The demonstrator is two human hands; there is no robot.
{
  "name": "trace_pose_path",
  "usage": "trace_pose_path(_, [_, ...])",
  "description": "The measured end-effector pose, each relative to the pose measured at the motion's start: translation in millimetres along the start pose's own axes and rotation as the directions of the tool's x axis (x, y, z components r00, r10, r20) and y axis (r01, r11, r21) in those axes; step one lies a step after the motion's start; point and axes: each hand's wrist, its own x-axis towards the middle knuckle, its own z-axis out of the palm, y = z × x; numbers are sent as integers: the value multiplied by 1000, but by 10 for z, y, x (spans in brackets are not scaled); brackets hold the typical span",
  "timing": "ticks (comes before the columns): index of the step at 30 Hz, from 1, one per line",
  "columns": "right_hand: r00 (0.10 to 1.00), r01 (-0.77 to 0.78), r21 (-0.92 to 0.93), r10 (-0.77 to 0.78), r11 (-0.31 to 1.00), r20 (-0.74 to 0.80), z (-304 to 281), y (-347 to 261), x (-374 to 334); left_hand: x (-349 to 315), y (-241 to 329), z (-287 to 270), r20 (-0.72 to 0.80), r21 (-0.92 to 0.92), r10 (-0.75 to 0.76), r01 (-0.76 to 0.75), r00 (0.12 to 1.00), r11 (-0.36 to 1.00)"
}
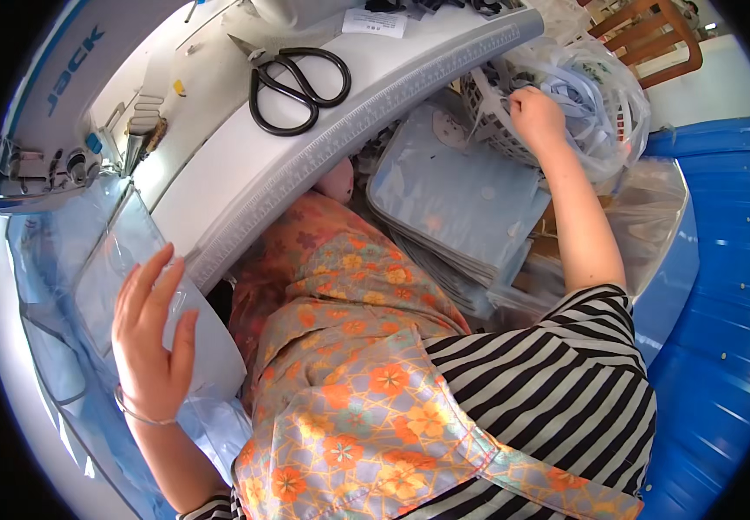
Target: Sewing and trimming light blue fabric items using an industrial sewing machine.
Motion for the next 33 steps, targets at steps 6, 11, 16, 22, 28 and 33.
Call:
trace_pose_path(6, [858,446,576,-510,685,-59,-980,-1378,-658,240,712,480,-233,-399,30,-124,972,909])
trace_pose_path(11, [538,322,893,-837,313,99,-1634,-2099,-681,452,726,577,-210,-350,-16,-60,977,935])
trace_pose_path(16, [378,24,935,-869,353,319,-1991,-2152,-324,200,214,385,63,-843,-473,301,879,446])
trace_pose_path(22, [309,-258,936,-897,240,315,-2380,-2742,-427,129,73,476,-153,-899,-234,-37,960,436])
trace_pose_path(28, [292,245,921,-929,302,227,-2558,-3396,-641,357,-13,119,-100,-910,-3,-93,995,-403])
trace_pose_path(33, [351,577,795,-936,188,-33,-2326,-3458,-647,10,158,47,-70,-950,-496,94,866,298])
